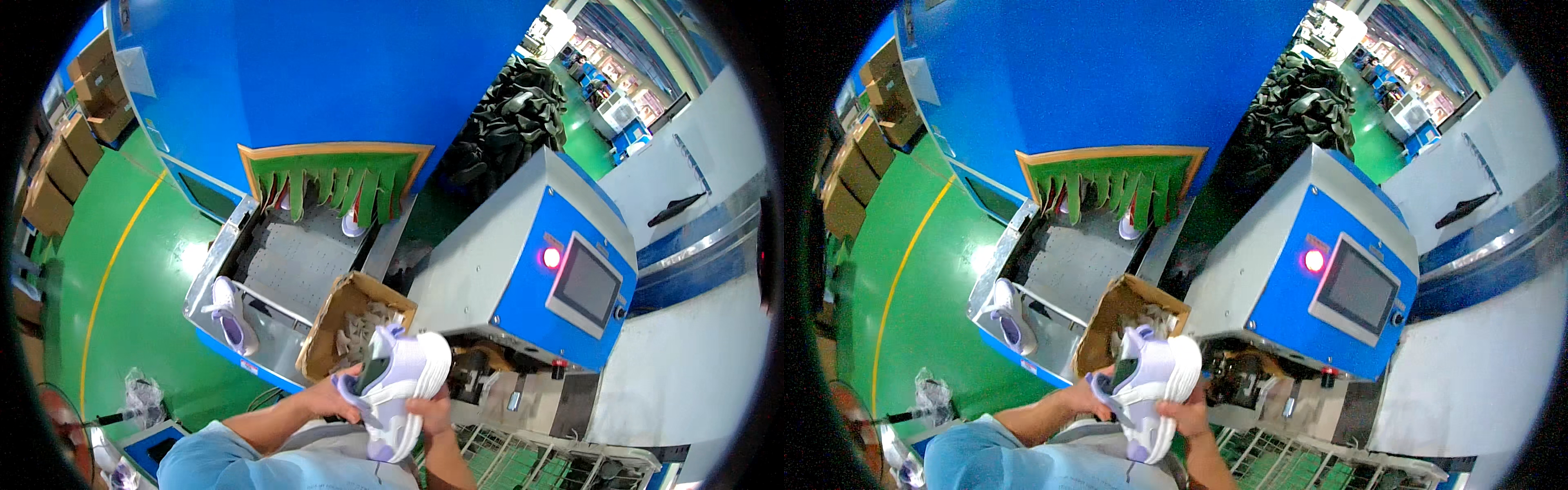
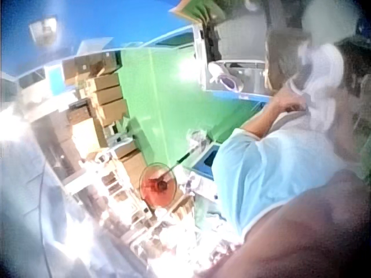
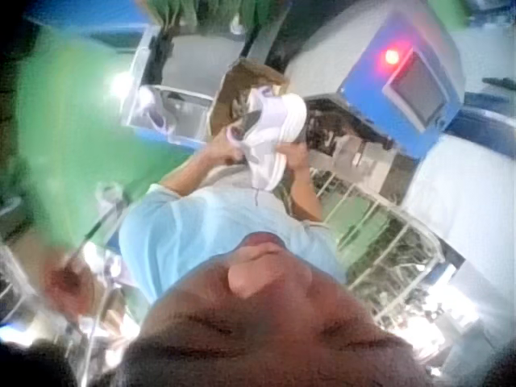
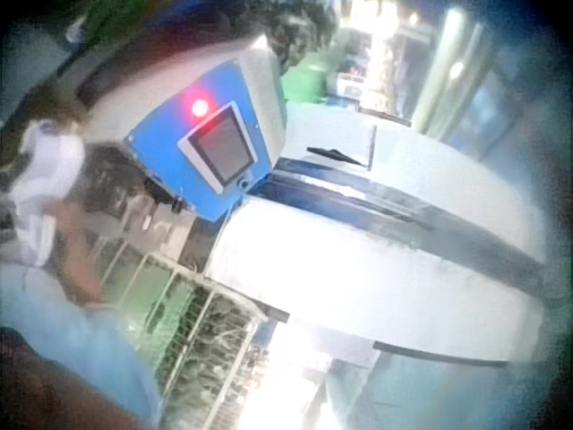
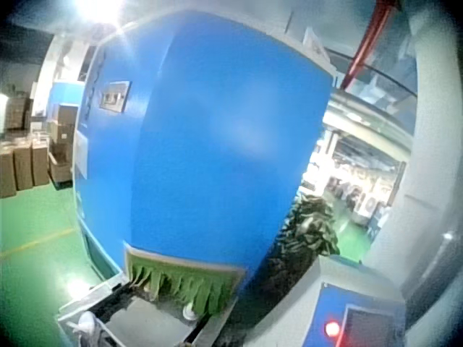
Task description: The person takes a white shoe upper from a conveyor belt, inserts a green plastic last into it, and then places the assembled piece into a heat-forming machine.
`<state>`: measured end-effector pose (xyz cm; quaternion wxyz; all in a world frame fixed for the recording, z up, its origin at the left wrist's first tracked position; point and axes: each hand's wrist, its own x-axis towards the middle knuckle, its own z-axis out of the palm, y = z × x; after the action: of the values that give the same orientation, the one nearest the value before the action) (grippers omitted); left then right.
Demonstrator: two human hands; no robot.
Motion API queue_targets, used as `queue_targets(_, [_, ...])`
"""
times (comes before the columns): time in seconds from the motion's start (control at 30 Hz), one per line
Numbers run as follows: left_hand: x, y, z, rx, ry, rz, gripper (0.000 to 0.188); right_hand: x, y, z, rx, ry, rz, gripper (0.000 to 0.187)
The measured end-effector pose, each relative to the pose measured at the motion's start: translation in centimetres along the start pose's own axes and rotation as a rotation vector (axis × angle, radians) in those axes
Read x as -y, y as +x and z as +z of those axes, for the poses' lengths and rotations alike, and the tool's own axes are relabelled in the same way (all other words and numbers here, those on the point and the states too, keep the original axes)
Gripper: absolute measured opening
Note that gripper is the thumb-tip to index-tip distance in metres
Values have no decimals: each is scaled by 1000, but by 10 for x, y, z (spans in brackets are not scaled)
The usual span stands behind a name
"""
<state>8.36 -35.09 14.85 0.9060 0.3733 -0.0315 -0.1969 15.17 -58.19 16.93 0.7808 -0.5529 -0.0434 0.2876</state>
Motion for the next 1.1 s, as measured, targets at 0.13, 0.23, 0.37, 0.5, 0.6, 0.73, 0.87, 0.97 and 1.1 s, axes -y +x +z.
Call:
queue_targets(0.13, [-28,9,45,21,790,-382,83,25,-32,-28,-45,283,482,52])
queue_targets(0.23, [15,12,55,-27,864,-311,36,0,-59,-53,23,783,706,52])
queue_targets(0.37, [87,11,93,-221,349,-406,11,-34,-110,-108,-14,1031,578,56])
queue_targets(0.5, [81,-10,140,-260,109,-400,12,2,-151,-106,-351,582,136,61])
queue_targets(0.6, [116,8,128,-113,507,-277,36,-9,-172,-162,-179,68,68,98])
queue_targets(0.73, [149,49,139,-327,13,-545,45,-10,-170,-158,-89,-28,210,97])
queue_targets(0.87, [173,72,125,-358,202,-434,42,-5,-167,-158,-219,21,107,95])
queue_targets(0.97, [169,73,128,-346,573,-76,34,3,-155,-154,-265,-247,-65,89])
queue_targets(1.1, [141,61,121,-232,717,-113,30,29,-127,-156,-574,-2,95,84])
